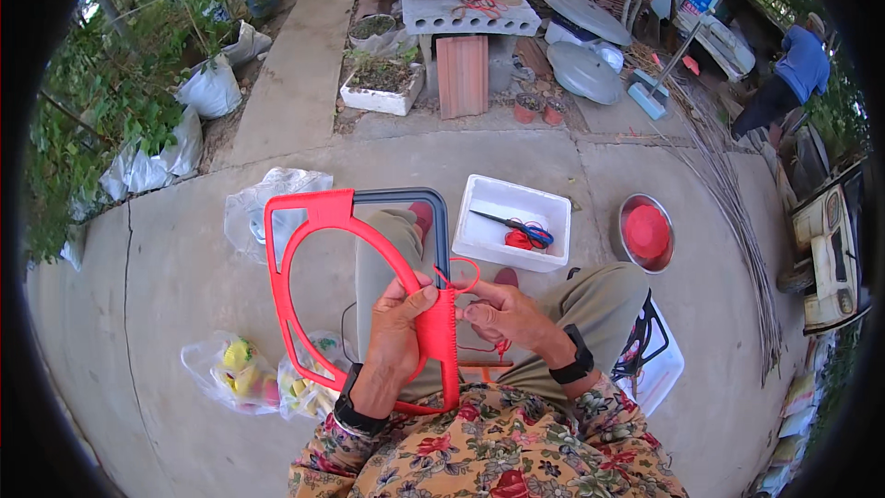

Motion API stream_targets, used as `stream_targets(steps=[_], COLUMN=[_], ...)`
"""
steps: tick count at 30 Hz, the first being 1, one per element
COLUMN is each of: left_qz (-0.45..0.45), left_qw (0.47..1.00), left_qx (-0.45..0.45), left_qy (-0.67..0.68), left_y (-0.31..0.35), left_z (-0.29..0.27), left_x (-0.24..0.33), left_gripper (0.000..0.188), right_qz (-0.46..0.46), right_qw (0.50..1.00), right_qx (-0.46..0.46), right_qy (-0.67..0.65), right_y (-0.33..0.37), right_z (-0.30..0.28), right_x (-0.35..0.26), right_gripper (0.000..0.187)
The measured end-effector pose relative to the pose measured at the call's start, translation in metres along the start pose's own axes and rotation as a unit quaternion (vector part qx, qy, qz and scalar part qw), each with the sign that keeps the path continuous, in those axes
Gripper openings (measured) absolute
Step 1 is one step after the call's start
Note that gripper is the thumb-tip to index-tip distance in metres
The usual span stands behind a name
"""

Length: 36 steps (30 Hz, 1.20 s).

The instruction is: Wrapping a red plastic frame with red twine to create a woven surface.

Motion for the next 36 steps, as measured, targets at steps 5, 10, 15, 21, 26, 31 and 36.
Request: stream_targets(steps=[5,10,15,21,26,31,36], left_qz=[0.0,-0.042,-0.041,-0.095,-0.095,-0.085,-0.083], left_qw=[0.999,0.991,0.986,0.978,0.98,0.98,0.975], left_qx=[-0.039,-0.119,-0.149,-0.181,-0.176,-0.182,-0.206], left_qy=[0.001,0.034,0.06,0.05,0.016,0.019,0.025], left_y=[-0.002,-0.001,0.002,-0.003,-0.009,-0.005,-0.004], left_z=[-0.004,0.005,0.023,0.023,0.023,0.028,0.03], left_x=[0.001,0.001,0.013,0.005,0.0,0.004,0.003], left_gripper=[0.016,0.018,0.038,0.052,0.044,0.041,0.039], right_qz=[-0.021,-0.06,-0.043,-0.054,-0.057,-0.057,-0.066], right_qw=[0.999,0.996,0.997,0.996,0.992,0.991,0.991], right_qx=[0.017,0.06,0.059,0.062,0.07,0.07,0.076], right_qy=[0.027,0.041,0.011,0.032,0.089,0.103,0.093], right_y=[0.002,0.017,0.03,0.032,0.031,0.032,0.034], right_z=[-0.01,-0.006,-0.005,0.001,-0.001,-0.006,-0.006], right_x=[0.013,-0.01,-0.026,-0.036,-0.036,-0.035,-0.037], right_gripper=[0.025,0.028,0.026,0.027,0.028,0.029,0.028])
Point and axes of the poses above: each hand's wrist, its own y-axis away from the middle knuckle, its own z-axis out of the palm, x = y × z, the point moved 7 cm from there along -y, towards the middle knuckle, and after that the axes turned 14 degrees about -y, right-handed, at the moved point
